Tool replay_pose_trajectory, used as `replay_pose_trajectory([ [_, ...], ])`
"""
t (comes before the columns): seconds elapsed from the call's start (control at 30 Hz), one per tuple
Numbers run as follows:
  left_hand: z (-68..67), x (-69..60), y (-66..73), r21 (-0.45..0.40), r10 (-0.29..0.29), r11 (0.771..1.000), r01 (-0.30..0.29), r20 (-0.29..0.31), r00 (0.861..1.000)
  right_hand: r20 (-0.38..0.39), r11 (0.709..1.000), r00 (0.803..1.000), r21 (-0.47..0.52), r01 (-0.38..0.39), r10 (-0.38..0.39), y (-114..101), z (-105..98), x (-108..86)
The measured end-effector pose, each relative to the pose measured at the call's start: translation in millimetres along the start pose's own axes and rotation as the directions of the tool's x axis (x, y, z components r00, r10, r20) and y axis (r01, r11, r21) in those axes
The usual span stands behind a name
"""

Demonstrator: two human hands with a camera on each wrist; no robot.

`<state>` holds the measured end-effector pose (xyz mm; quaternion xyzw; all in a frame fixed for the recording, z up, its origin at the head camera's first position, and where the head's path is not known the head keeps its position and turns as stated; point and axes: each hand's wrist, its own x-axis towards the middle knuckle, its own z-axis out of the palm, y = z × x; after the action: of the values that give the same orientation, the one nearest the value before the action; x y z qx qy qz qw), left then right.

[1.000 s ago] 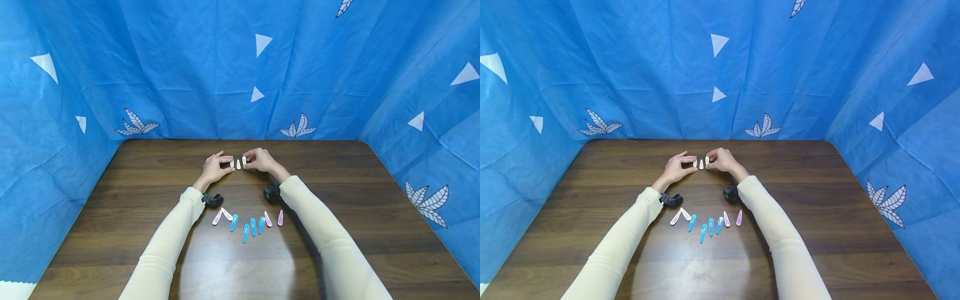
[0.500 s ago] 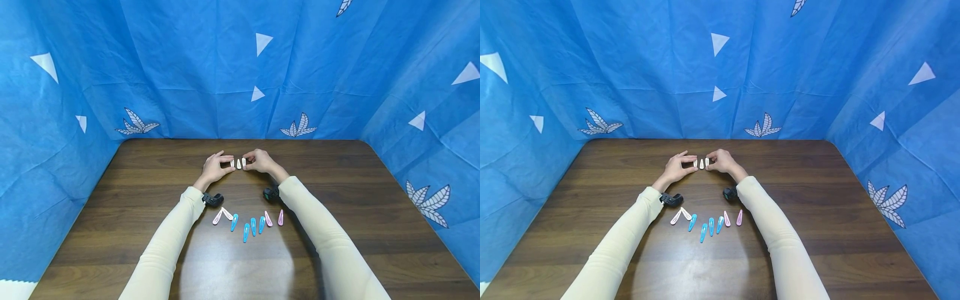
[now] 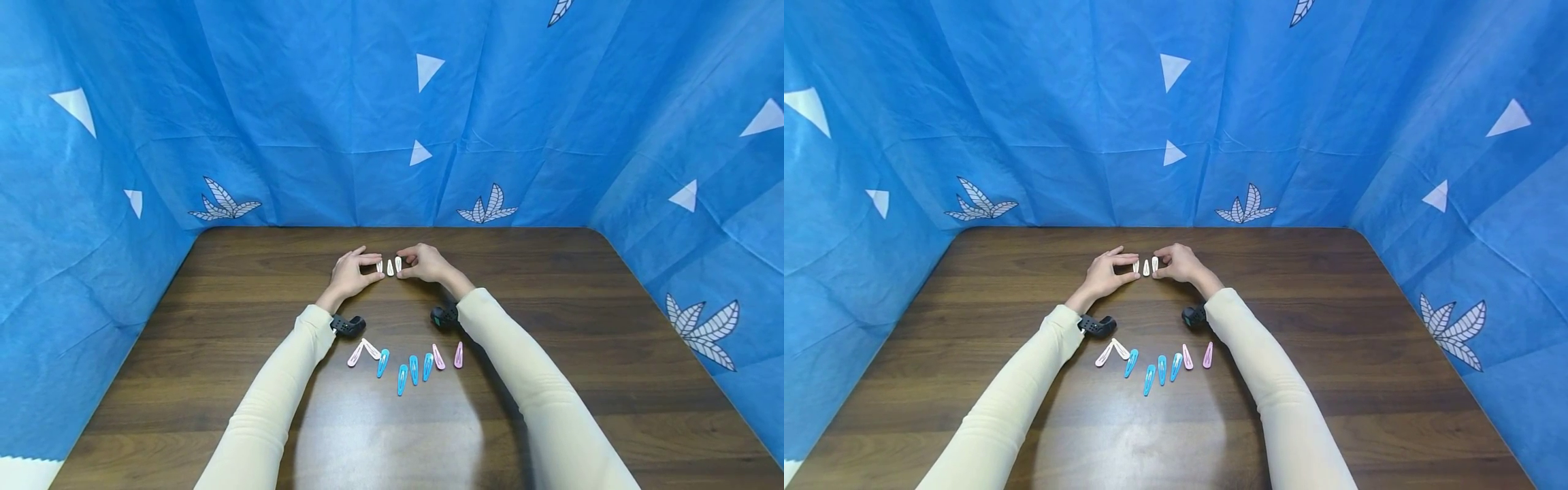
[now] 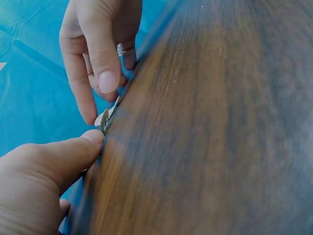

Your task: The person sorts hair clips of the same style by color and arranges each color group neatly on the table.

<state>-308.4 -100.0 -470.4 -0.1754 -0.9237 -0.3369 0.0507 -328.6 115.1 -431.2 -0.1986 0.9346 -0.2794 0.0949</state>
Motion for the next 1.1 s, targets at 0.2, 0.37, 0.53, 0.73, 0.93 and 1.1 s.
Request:
replay_pose_trajectory([
  [0.2,1.0,-0.3,0.5,-0.011,-0.005,1.000,0.005,-0.006,1.000,-0.052,0.999,0.998,-0.025,0.036,-0.037,-3.5,-0.3,-11.1],
  [0.37,0.2,0.7,1.2,-0.014,-0.011,1.000,0.011,-0.011,1.000,-0.080,0.996,0.993,-0.005,0.086,-0.087,-14.9,1.7,-29.7],
  [0.53,-0.7,0.8,1.6,-0.008,-0.009,1.000,0.009,-0.006,1.000,-0.053,0.990,0.989,0.017,0.140,-0.139,-26.2,6.5,-50.2],
  [0.73,0.6,-1.1,0.3,-0.011,-0.008,1.000,0.008,-0.010,1.000,-0.002,0.979,0.980,0.029,0.200,-0.200,-35.9,15.5,-75.9],
  [0.93,2.0,-1.3,-0.9,-0.008,0.011,1.000,-0.011,-0.025,1.000,0.018,0.956,0.956,0.029,0.292,-0.292,-44.9,24.1,-97.0],
  [1.1,2.9,-0.6,-2.0,0.001,0.022,1.000,-0.022,-0.033,0.999,0.058,0.929,0.927,0.013,0.369,-0.369,-53.7,31.3,-107.3],
])
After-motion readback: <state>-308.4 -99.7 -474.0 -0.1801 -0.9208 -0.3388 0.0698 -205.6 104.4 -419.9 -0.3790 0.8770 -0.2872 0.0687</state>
